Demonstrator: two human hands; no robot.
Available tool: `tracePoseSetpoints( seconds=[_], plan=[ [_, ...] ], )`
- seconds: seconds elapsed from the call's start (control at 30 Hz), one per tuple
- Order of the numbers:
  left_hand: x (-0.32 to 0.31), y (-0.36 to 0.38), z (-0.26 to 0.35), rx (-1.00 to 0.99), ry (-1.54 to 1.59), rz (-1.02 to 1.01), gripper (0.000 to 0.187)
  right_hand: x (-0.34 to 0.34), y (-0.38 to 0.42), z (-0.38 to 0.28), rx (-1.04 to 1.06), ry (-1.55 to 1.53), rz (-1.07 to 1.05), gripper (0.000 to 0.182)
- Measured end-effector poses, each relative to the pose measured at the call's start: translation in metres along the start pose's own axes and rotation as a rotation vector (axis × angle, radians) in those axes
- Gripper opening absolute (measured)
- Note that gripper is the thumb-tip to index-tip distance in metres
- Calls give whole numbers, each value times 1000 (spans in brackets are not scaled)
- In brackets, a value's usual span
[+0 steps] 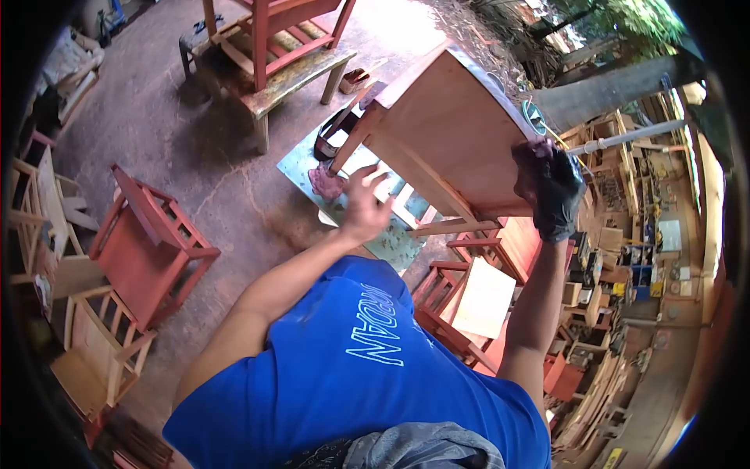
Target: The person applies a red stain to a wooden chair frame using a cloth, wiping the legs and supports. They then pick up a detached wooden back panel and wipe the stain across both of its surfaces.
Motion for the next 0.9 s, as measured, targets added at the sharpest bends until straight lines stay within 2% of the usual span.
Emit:
tracePoseSetpoints(
  seconds=[0.03,0.07,0.13,0.17,0.23,0.27,0.33,0.37,0.43,0.47,0.5,0.53,0.6,0.63,0.67,0.7,0.73,0.77,0.8,0.83,0.87,0.9],
  plan=[
    [14,31,-43,101,-86,34,42,-13,-10,-14,6,11,-27,13],
    [35,52,-63,171,-126,23,43,-37,-21,-40,178,268,-114,14],
    [68,93,-97,278,-200,6,44,-84,-43,-52,358,530,-221,16],
    [80,111,-110,317,-238,3,44,-104,-51,-62,567,402,-177,15],
    [102,140,-132,386,-273,17,44,-139,-67,-75,774,259,-151,16],
    [113,150,-139,422,-289,33,43,-159,-85,-74,686,183,-205,15],
    [129,167,-152,477,-300,57,43,-186,-58,-132,977,857,-46,15],
    [138,174,-159,503,-330,76,43,-197,-55,-134,987,856,-65,15],
    [154,189,-168,540,-356,95,42,-227,-56,-129,970,1067,-143,23],
    [164,194,-172,550,-394,120,43,-236,-54,-130,987,1115,-164,15],
    [173,199,-175,556,-429,139,43,-245,-56,-125,982,1122,-171,15],
    [181,205,-179,580,-455,136,43,-264,-54,-113,1002,1161,-289,14],
    [192,213,-181,589,-490,130,44,-286,-31,-91,1071,1438,-363,16],
    [199,217,-182,601,-535,143,44,-298,-27,-58,1006,1265,-533,18],
    [203,222,-183,619,-548,140,44,-305,-17,-33,954,1249,-545,18],
    [205,227,-183,606,-538,120,44,-302,-5,2,919,903,-562,17],
    [210,234,-185,640,-555,122,45,-300,15,4,799,525,-708,14],
    [216,241,-189,670,-574,123,46,-294,47,5,922,729,-614,16],
    [219,257,-202,714,-521,143,50,-282,74,-5,957,725,-523,18],
    [222,274,-217,782,-517,150,50,-269,98,8,831,704,-533,19],
    [225,294,-232,848,-517,153,51,-263,121,60,579,856,-543,21],
    [225,327,-257,950,-358,219,50,-241,146,80,562,690,-541,27]
  ],
)
Point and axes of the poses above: each hand's wrist, its own y-axis away from the middle knuckle, its own x-axis out of the back of the hand, z = x × y, the point moved 9 cm from there along -y, towards the middle knuckle
